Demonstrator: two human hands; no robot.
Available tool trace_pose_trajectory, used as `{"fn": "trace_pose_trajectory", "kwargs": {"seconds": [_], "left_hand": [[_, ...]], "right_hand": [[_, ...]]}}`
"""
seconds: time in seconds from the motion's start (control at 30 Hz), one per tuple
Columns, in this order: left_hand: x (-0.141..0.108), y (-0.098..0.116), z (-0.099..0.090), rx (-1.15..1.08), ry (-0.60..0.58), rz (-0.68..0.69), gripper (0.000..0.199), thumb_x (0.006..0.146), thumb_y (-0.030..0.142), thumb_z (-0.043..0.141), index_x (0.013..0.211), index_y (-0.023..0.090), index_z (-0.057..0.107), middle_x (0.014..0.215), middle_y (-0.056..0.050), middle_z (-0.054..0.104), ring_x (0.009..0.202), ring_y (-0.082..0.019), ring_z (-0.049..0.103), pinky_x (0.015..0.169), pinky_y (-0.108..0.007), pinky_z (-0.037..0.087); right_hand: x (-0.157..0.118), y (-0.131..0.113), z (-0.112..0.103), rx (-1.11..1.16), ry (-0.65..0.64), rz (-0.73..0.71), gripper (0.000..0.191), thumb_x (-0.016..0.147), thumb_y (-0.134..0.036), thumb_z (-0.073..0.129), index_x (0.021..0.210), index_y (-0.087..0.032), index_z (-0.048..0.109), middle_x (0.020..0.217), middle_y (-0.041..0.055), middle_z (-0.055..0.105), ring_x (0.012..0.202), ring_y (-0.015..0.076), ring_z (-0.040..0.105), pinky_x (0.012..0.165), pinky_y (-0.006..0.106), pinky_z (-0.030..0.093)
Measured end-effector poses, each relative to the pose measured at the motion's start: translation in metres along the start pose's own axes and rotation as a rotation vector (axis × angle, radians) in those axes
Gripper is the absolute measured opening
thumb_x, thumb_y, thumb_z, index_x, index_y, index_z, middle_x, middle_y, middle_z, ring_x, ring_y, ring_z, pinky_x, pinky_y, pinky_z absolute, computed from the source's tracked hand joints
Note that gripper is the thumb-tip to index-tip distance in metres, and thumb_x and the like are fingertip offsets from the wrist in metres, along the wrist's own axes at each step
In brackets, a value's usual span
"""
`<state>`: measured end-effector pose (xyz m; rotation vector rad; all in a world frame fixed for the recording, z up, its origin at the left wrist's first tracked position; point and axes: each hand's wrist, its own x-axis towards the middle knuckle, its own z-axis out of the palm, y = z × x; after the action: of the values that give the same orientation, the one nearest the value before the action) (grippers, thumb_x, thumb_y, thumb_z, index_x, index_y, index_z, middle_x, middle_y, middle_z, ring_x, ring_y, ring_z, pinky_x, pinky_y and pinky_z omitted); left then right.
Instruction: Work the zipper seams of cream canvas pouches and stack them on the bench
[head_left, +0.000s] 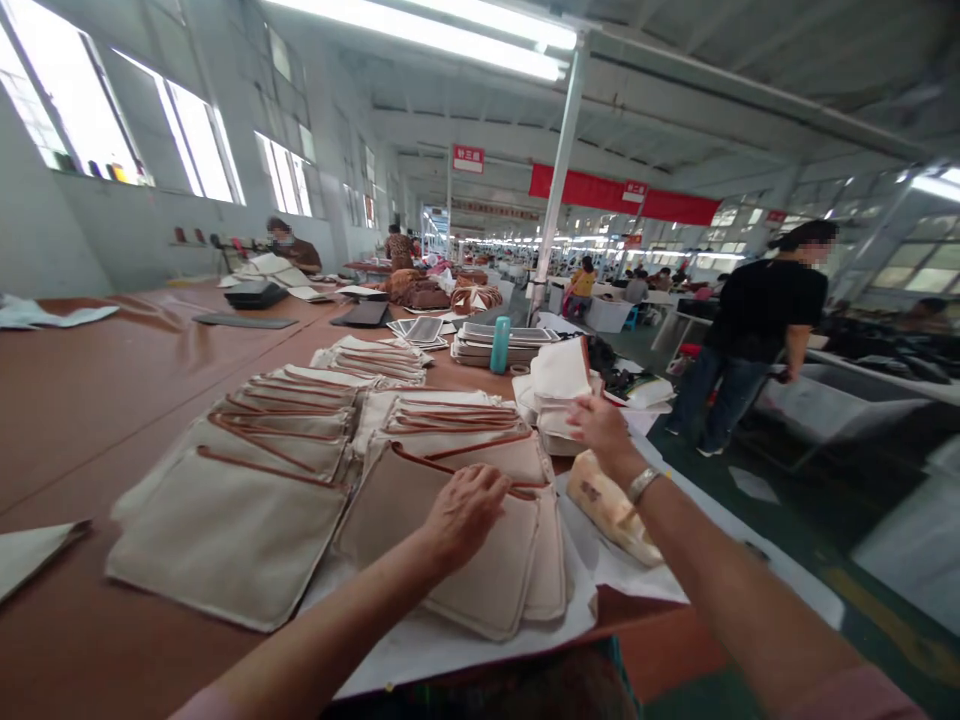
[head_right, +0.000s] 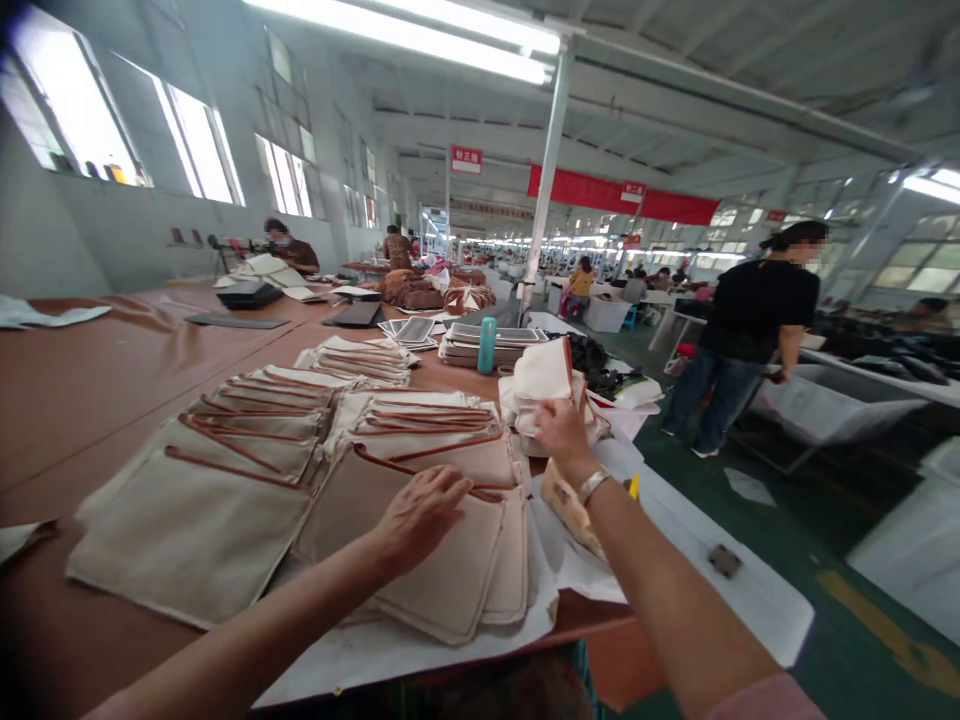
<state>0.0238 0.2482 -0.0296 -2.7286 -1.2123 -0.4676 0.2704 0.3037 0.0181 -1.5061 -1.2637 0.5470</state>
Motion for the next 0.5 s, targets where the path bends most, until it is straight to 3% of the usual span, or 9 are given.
{"fn": "trace_pose_trajectory", "kwargs": {"seconds": [0.07, 0.13, 0.27, 0.37, 0.5], "left_hand": [[0.017, 0.003, 0.013, 0.01, -0.043, 0.025, 0.01, 0.091, 0.015, 0.058, 0.097, 0.017, 0.066, 0.099, -0.009, 0.064, 0.097, -0.025, 0.06, 0.088, -0.039, 0.046], [0.022, 0.006, 0.02, 0.02, -0.076, 0.06, 0.017, 0.094, 0.011, 0.05, 0.09, 0.014, 0.066, 0.096, -0.011, 0.063, 0.093, -0.026, 0.059, 0.086, -0.04, 0.045], [0.0, 0.011, 0.012, 0.015, -0.129, 0.135, 0.021, 0.096, 0.01, 0.045, 0.096, 0.017, 0.065, 0.1, -0.008, 0.061, 0.093, -0.022, 0.058, 0.087, -0.036, 0.045], [-0.033, 0.012, -0.022, -0.142, -0.138, 0.073, 0.019, 0.097, 0.013, 0.044, 0.097, 0.019, 0.062, 0.099, -0.003, 0.059, 0.078, -0.014, 0.057, 0.073, -0.024, 0.045], [-0.087, -0.007, -0.106, -0.61, -0.121, -0.047, 0.021, 0.096, 0.029, 0.052, 0.079, 0.019, 0.059, 0.085, 0.0, 0.057, 0.076, -0.012, 0.053, 0.068, -0.017, 0.042]], "right_hand": [[-0.027, 0.022, 0.018, 0.032, -0.171, 0.045, 0.025, 0.098, -0.032, 0.059, 0.114, -0.014, 0.063, 0.106, 0.0067, 0.068, 0.085, 0.0185, 0.068, 0.073, 0.036, 0.059], [-0.049, 0.04, 0.03, 0.067, -0.286, 0.064, 0.025, 0.099, -0.035, 0.057, 0.111, -0.013, 0.064, 0.1, 0.0055, 0.069, 0.079, 0.0167, 0.068, 0.07, 0.034, 0.059], [-0.068, 0.066, 0.042, 0.135, -0.423, 0.063, 0.026, 0.1, -0.036, 0.056, 0.11, -0.013, 0.064, 0.1, 0.0056, 0.069, 0.082, 0.0176, 0.069, 0.074, 0.036, 0.059], [-0.069, 0.082, 0.053, 0.161, -0.475, 0.052, 0.025, 0.099, -0.033, 0.058, 0.115, -0.014, 0.063, 0.108, 0.0072, 0.068, 0.09, 0.0199, 0.069, 0.079, 0.039, 0.059], [-0.073, 0.095, 0.062, 0.129, -0.447, -0.002, 0.028, 0.098, -0.03, 0.06, 0.122, -0.016, 0.061, 0.12, 0.0091, 0.064, 0.101, 0.0232, 0.066, 0.086, 0.044, 0.057]]}}
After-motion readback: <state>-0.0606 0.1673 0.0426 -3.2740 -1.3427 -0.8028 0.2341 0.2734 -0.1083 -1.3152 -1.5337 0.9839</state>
